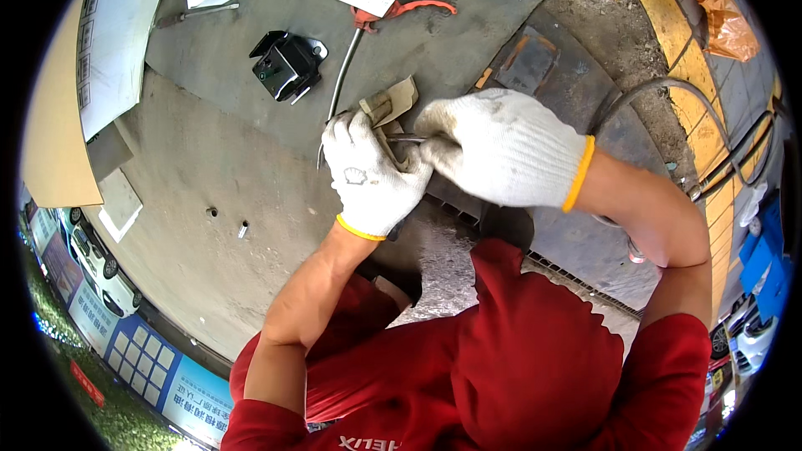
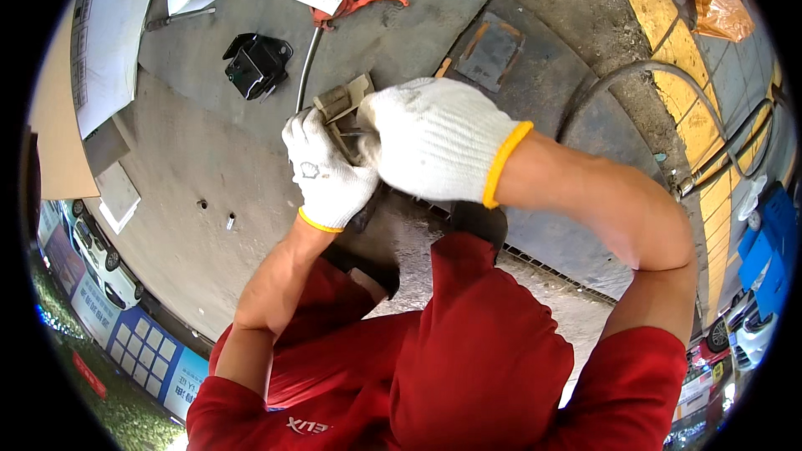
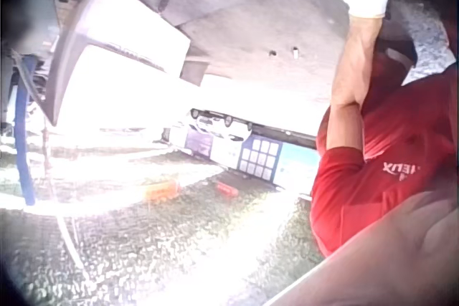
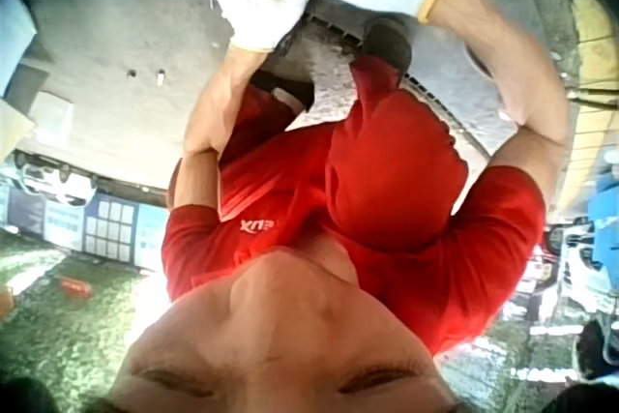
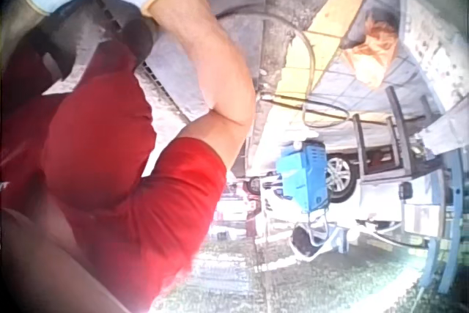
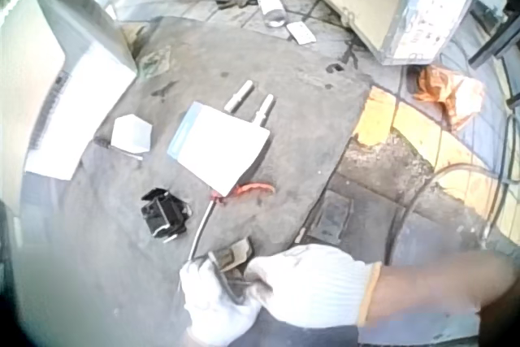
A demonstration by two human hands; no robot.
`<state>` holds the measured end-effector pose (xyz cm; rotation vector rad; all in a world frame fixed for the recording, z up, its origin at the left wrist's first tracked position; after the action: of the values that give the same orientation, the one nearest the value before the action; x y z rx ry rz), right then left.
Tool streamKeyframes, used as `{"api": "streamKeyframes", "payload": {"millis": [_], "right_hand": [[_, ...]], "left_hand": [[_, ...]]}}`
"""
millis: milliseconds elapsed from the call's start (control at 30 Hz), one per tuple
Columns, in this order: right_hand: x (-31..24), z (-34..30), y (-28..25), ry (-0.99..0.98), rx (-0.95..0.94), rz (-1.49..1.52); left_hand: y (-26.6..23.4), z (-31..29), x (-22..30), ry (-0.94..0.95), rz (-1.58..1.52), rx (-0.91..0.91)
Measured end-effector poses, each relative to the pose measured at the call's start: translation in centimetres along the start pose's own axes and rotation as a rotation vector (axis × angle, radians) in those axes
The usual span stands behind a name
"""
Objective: The person uses a screwdriver to adjust a bolt on a metal mechanical part held in their left hand. They repeatedly insert and turn the screwdriver, then inspect the part by turning it over and examining its interior surfaces.
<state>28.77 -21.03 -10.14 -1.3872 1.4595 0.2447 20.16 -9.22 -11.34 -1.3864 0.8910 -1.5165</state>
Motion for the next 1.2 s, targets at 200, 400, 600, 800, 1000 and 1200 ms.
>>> {"api": "streamKeyframes", "payload": {"millis": [200, 400, 600, 800, 1000, 1200], "right_hand": [[2.0, -2.4, -0.7, -0.048, -0.158, 0.383], [5.6, -4.9, 7.0, 0.114, 0.105, 1.562], [3.0, -4.4, 4.8, -0.037, 0.683, 0.56], [6.1, -4.9, 7.0, 0.231, 0.625, 0.856], [9.2, -3.5, 14.1, 0.446, 0.425, 1.813], [9.2, -2.7, 16.2, 0.502, 0.399, 2.001]], "left_hand": [[-0.1, -0.4, -0.3, 0.003, -0.036, 0.01], [0.1, 0.0, 0.7, 0.033, -0.041, -0.012], [0.6, -1.3, -0.5, 0.064, -0.086, -0.008], [0.7, -2.6, -1.5, 0.051, -0.143, 0.009], [0.3, -2.6, -1.1, 0.039, -0.26, -0.086], [0.4, -3.2, -2.0, 0.026, -0.321, -0.068]]}}
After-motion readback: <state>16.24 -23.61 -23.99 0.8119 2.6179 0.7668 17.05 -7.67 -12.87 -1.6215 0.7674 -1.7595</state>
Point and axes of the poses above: each hand's wrist, its own z-axis towards the middle knuckle, its own y-axis out of the palm, x = y × z, the point moved 10 cm from there along z, towards the middle knuckle, and after that the axes turned 4 degrees about y, right-handed, at the moved point
